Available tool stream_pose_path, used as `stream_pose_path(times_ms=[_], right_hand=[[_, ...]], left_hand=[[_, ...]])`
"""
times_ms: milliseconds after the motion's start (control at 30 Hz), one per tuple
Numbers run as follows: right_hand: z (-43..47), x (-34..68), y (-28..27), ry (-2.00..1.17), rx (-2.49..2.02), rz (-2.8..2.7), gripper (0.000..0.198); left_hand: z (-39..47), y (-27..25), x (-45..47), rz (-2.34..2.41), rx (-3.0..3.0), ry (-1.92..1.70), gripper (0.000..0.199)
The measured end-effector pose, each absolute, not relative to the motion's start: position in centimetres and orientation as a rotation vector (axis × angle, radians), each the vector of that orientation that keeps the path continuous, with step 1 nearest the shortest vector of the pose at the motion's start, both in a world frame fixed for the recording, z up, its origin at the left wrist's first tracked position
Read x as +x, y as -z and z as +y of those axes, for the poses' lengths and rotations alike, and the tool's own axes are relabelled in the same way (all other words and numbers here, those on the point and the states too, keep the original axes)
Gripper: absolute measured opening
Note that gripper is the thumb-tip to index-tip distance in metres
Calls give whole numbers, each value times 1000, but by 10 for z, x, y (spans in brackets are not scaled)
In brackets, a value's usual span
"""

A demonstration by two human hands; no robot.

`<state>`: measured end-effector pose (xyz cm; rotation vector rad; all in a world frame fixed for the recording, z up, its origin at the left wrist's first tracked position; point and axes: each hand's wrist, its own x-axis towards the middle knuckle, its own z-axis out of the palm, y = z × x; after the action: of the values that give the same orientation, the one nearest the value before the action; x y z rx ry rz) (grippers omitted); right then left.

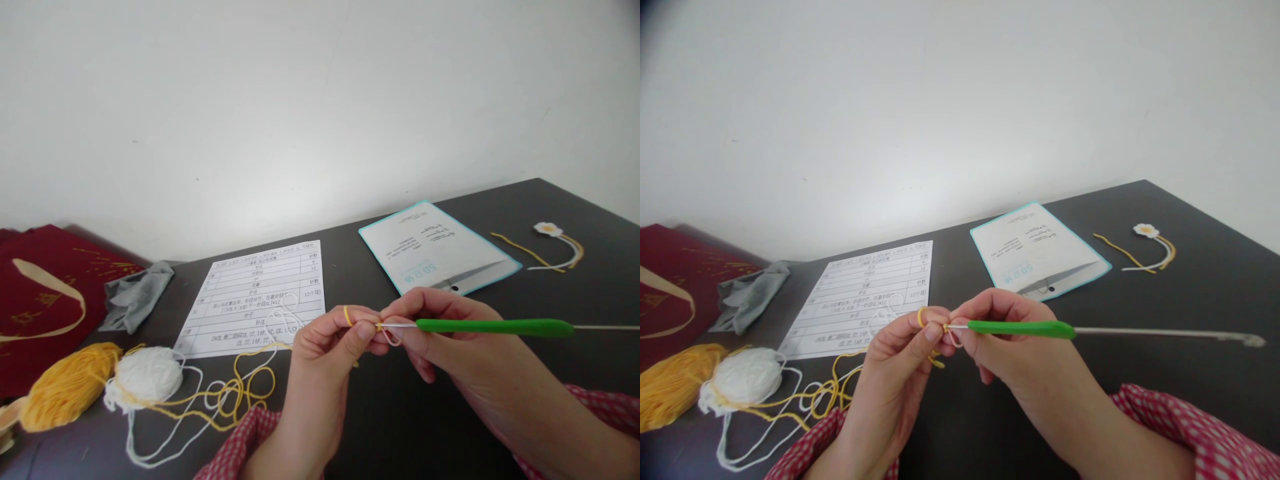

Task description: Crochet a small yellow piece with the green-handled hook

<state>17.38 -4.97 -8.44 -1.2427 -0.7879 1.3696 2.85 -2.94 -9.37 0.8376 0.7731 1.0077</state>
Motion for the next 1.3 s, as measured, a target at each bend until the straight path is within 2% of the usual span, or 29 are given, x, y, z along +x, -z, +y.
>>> stream_pose_path(times_ms=[267,433,567,700,933,1300], right_hand=[[-50,174,86,-1405,-1165,-778,12],[-52,174,88,-1401,-1116,-743,12],[-58,176,93,-1442,-1083,-741,17],[-60,174,90,-1471,-1063,-688,22],[-60,165,71,-1443,-1186,-575,33],[-55,180,88,-1291,-1152,-1045,14]], left_hand=[[-30,101,25,728,1031,-1060,10],[-33,105,19,690,1268,-1178,22],[-35,105,17,679,1526,-1306,29],[-35,102,17,667,1783,-1447,26],[-32,101,12,672,2008,-1440,25],[-29,96,15,690,1981,-1418,16]])
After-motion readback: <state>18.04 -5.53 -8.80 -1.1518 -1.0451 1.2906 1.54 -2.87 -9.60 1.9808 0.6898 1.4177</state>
